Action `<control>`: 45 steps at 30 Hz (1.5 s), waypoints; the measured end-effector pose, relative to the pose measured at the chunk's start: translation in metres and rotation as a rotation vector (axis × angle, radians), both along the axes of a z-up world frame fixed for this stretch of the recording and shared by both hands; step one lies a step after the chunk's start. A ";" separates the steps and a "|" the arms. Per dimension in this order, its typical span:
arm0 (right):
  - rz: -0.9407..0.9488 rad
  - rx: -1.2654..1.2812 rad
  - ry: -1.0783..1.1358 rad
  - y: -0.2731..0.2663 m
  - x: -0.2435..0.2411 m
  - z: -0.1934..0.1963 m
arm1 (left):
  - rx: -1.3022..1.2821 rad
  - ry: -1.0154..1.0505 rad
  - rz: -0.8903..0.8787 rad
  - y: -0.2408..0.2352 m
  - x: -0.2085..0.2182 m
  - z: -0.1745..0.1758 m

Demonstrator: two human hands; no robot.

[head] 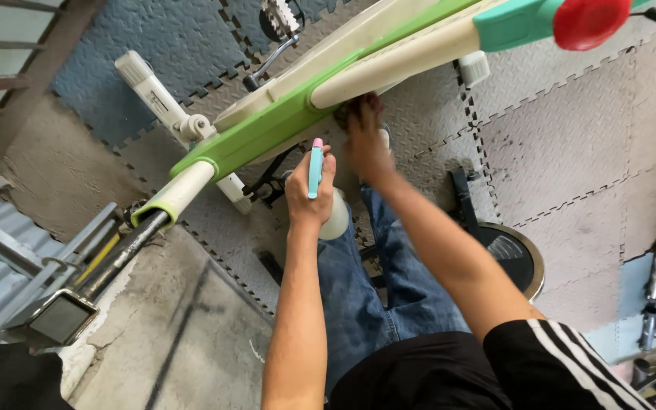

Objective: The person cleans two stationary exercise bikes using a spray bottle and a cloth. They wipe the handlebars, flywheel, frame, pedals, and seat of the first bike, then move to the second bike to clean its frame and seat.

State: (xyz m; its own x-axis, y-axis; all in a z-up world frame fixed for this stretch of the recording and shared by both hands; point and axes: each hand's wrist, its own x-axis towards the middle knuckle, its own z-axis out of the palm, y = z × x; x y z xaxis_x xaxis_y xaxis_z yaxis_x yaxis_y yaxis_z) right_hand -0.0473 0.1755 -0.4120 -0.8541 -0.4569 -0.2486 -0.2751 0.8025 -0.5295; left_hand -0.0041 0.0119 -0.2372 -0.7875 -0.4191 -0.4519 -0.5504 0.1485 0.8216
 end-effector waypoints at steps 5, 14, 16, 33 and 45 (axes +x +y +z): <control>0.002 0.397 0.101 0.040 -0.097 0.058 | -0.036 -0.055 -0.005 -0.008 0.011 -0.002; 0.194 0.250 0.314 0.001 -0.024 0.011 | -0.035 -0.041 0.105 -0.016 0.045 -0.010; 0.186 0.120 0.311 -0.035 0.011 0.022 | -0.035 -0.064 0.136 -0.019 0.056 -0.007; 0.974 -0.009 0.507 -0.049 -0.044 0.072 | -0.066 -0.079 0.496 -0.009 0.109 -0.024; 1.296 0.019 0.414 -0.064 -0.082 0.075 | -0.120 -0.075 0.939 0.108 0.036 -0.009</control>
State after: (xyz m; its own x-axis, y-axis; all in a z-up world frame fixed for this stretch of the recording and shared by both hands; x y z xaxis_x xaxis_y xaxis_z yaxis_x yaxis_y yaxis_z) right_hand -0.1296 0.1118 -0.3370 0.1692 -0.9809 -0.0960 -0.9654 -0.1453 -0.2167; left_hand 0.0316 0.1200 -0.2461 -0.0760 -0.9134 -0.4000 -0.5384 -0.3000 0.7874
